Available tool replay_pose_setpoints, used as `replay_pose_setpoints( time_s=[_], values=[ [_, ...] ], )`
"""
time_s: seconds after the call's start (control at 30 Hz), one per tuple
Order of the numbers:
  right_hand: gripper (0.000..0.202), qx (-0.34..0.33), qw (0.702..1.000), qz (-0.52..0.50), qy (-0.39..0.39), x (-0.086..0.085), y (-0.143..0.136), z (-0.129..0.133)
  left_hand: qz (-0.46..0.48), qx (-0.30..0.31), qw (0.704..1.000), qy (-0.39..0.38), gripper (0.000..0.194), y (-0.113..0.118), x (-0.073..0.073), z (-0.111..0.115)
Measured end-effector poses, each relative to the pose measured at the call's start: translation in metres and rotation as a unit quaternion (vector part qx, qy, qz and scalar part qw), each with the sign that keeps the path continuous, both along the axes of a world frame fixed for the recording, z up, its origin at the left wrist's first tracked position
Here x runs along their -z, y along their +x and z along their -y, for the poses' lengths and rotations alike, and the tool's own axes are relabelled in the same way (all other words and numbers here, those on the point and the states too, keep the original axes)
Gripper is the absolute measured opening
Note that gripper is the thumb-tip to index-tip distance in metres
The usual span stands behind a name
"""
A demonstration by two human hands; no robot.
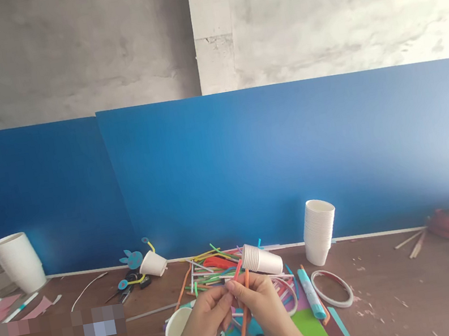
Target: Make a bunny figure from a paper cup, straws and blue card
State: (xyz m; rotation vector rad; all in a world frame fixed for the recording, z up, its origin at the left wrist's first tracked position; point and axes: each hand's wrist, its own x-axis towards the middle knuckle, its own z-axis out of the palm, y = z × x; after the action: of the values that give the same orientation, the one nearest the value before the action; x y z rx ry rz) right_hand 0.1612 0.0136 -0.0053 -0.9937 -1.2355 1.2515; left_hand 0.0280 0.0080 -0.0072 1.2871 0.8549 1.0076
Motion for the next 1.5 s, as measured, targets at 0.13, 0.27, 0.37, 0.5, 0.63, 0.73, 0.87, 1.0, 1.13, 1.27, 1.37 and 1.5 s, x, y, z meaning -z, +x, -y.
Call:
replay_pose_setpoints(
  time_s=[0.13,0.27,0.37,0.5,0.63,0.73,0.87,1.0,1.13,1.27,1.37,1.5],
  values=[
    [0.043,0.004,1.0,-0.007,-0.015,0.0,0.001,-0.001,0.009,0.036,0.998,-0.049,0.053,-0.002,0.0,-0.003],
    [0.046,0.038,0.999,-0.017,-0.024,-0.005,0.004,-0.002,0.013,0.061,0.995,-0.083,0.057,-0.005,-0.001,-0.006],
    [0.045,0.018,0.999,0.002,-0.035,-0.007,0.006,-0.002,0.013,0.052,0.996,-0.071,0.055,-0.006,-0.001,-0.006],
    [0.046,-0.011,0.999,0.041,-0.024,-0.004,0.006,-0.003,0.022,0.04,0.997,-0.067,0.052,-0.006,-0.001,-0.005],
    [0.048,0.002,0.999,0.04,-0.008,-0.002,0.002,-0.001,0.058,0.045,0.994,-0.081,0.049,-0.004,-0.003,-0.002],
    [0.047,-0.002,1.0,0.021,0.006,-0.002,0.0,0.0,0.099,0.048,0.99,-0.093,0.047,-0.003,-0.006,-0.001],
    [0.044,-0.001,1.0,-0.007,-0.016,-0.002,0.002,0.0,0.091,0.08,0.985,-0.12,0.049,-0.008,-0.01,-0.001],
    [0.045,0.012,0.999,-0.025,-0.041,0.001,0.006,-0.004,0.054,0.088,0.987,-0.126,0.049,-0.011,-0.012,-0.001],
    [0.045,0.014,0.999,-0.013,-0.037,0.002,0.007,-0.004,0.081,0.069,0.989,-0.107,0.046,-0.01,-0.013,0.0],
    [0.043,0.014,1.0,0.005,-0.013,-0.001,0.005,-0.001,0.1,0.057,0.988,-0.099,0.044,-0.009,-0.014,0.0],
    [0.042,-0.016,1.0,0.007,-0.009,-0.003,0.003,0.001,0.096,0.064,0.988,-0.101,0.045,-0.01,-0.012,-0.001],
    [0.043,-0.032,0.999,0.016,-0.005,-0.001,0.004,0.0,0.096,0.077,0.986,-0.112,0.047,-0.01,-0.01,-0.002]
  ],
)
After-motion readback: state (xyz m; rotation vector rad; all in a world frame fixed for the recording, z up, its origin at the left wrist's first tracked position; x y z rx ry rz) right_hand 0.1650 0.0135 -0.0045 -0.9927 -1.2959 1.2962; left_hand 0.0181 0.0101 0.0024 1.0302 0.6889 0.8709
